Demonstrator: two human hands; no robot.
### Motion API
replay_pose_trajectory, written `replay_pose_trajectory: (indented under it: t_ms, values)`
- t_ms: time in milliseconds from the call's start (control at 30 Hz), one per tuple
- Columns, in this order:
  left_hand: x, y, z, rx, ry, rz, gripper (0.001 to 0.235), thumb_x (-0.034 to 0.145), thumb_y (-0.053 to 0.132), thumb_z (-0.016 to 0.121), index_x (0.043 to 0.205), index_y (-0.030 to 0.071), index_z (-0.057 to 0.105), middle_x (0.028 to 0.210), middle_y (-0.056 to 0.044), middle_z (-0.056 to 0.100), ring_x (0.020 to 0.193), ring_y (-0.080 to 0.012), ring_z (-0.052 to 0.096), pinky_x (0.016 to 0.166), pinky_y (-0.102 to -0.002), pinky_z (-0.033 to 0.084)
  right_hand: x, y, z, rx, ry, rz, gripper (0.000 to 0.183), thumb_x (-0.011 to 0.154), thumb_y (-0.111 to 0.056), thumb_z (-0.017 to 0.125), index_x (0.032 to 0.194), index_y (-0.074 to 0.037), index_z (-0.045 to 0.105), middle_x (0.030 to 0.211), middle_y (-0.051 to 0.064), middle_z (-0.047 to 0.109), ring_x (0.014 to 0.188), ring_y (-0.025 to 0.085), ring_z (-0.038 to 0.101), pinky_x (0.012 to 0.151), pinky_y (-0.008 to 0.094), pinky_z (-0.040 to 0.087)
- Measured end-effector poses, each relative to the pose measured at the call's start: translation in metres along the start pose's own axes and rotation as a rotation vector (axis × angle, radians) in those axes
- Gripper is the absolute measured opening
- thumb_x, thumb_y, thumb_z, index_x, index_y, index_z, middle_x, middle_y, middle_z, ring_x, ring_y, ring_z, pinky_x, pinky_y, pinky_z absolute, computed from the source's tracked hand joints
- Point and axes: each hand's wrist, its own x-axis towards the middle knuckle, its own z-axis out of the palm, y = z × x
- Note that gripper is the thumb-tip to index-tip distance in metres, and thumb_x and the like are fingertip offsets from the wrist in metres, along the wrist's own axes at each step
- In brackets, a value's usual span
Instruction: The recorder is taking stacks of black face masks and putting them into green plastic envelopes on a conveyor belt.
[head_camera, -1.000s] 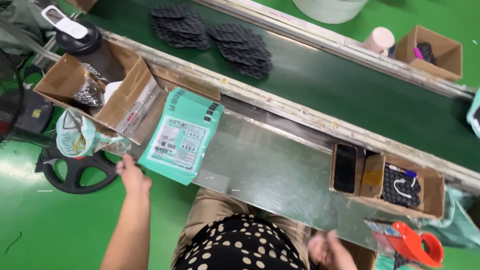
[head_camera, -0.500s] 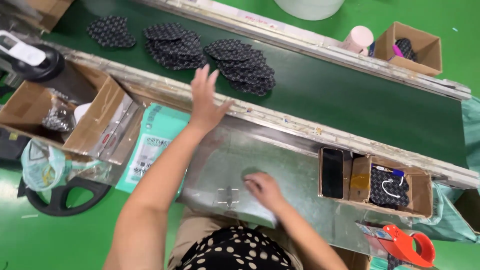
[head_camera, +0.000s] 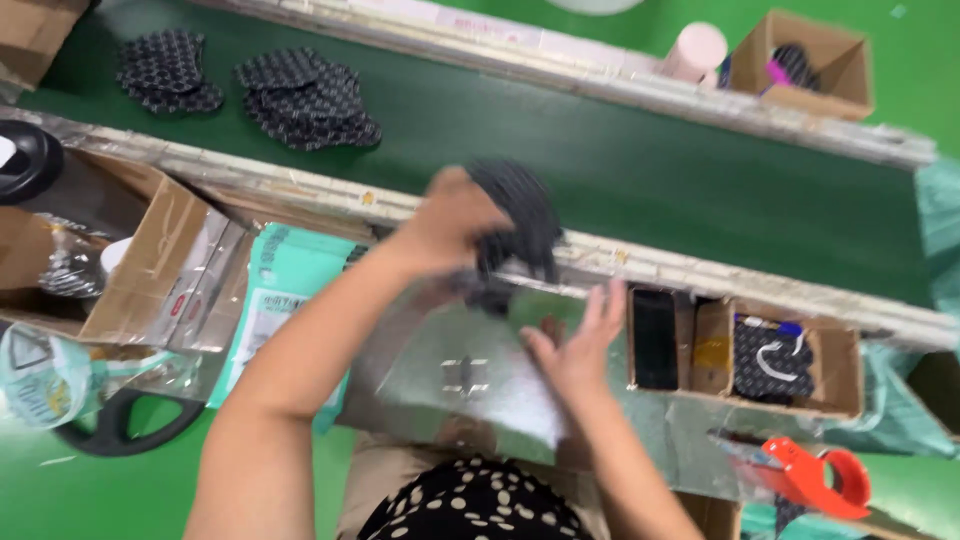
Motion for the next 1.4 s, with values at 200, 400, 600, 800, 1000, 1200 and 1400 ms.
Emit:
replay_pose_trajectory:
  t_ms: [200,400,600,800,1000,1200,1400]
  values:
    - [-0.073,0.091,-0.015,-0.601,-0.060,-0.005,0.070,0.079,0.008,0.081,0.144,0.009,0.054,0.144,-0.014,0.061,0.134,-0.0346,0.058,0.120,-0.054,0.035,-0.041,0.036,-0.002,0.781,-0.317,-0.023,0.066,0.073,-0.006,0.075,0.138,-0.003,0.062,0.135,0.017,0.067,0.128,0.033,0.065,0.113,0.044,0.049]
    - [-0.163,0.052,0.093,-0.463,-0.263,-0.559,0.099,0.069,0.007,0.086,0.157,0.014,0.042,0.144,-0.010,0.062,0.129,-0.0380,0.053,0.117,-0.048,0.040,-0.111,0.058,0.067,0.612,-0.540,-0.069,0.046,0.087,0.001,0.078,0.131,-0.009,0.069,0.132,0.013,0.072,0.126,0.026,0.063,0.111,0.038,0.051]
    - [-0.136,0.077,0.064,-0.447,-0.045,-0.395,0.110,0.065,0.015,0.091,0.159,0.013,0.034,0.146,-0.012,0.059,0.137,-0.0363,0.056,0.122,-0.056,0.029,-0.079,0.018,0.043,0.976,-0.256,0.113,0.096,0.087,-0.017,0.084,0.157,-0.011,0.018,0.151,0.011,0.045,0.139,0.029,0.046,0.123,0.039,0.029]
    - [-0.142,0.088,0.085,-0.627,0.034,-0.258,0.137,0.052,0.037,0.099,0.160,0.003,0.020,0.152,-0.029,0.037,0.139,-0.0499,0.035,0.115,-0.054,0.029,-0.057,-0.002,0.039,0.274,-0.215,-0.491,0.090,0.064,-0.037,0.081,0.145,-0.018,0.046,0.143,0.012,0.050,0.137,0.043,0.037,0.117,0.057,0.007]
    - [-0.193,0.044,0.138,-0.467,-0.045,-0.462,0.061,0.088,0.023,0.089,0.138,0.020,0.055,0.131,-0.009,0.066,0.124,-0.0280,0.061,0.110,-0.034,0.047,-0.078,0.021,0.064,0.635,-0.439,-0.114,0.067,0.089,-0.024,0.071,0.150,-0.009,0.050,0.156,0.022,0.051,0.151,0.040,0.040,0.126,0.048,0.023]
    - [-0.221,0.037,0.054,-0.266,0.078,-0.653,0.041,0.084,0.013,0.079,0.123,0.007,0.065,0.123,-0.015,0.065,0.115,-0.0397,0.062,0.097,-0.047,0.049,-0.089,0.054,0.066,0.420,-0.475,-0.239,0.035,0.086,-0.021,0.075,0.119,-0.012,0.073,0.126,0.009,0.072,0.117,0.033,0.068,0.106,0.042,0.050]
    - [-0.250,0.011,-0.023,0.197,0.244,-0.979,0.033,0.084,0.022,0.081,0.108,0.006,0.066,0.107,-0.015,0.064,0.097,-0.0399,0.063,0.078,-0.048,0.050,-0.161,0.137,0.117,0.255,-0.450,-0.328,0.048,0.073,-0.015,0.073,0.120,-0.008,0.070,0.124,0.021,0.068,0.119,0.042,0.061,0.105,0.048,0.046]
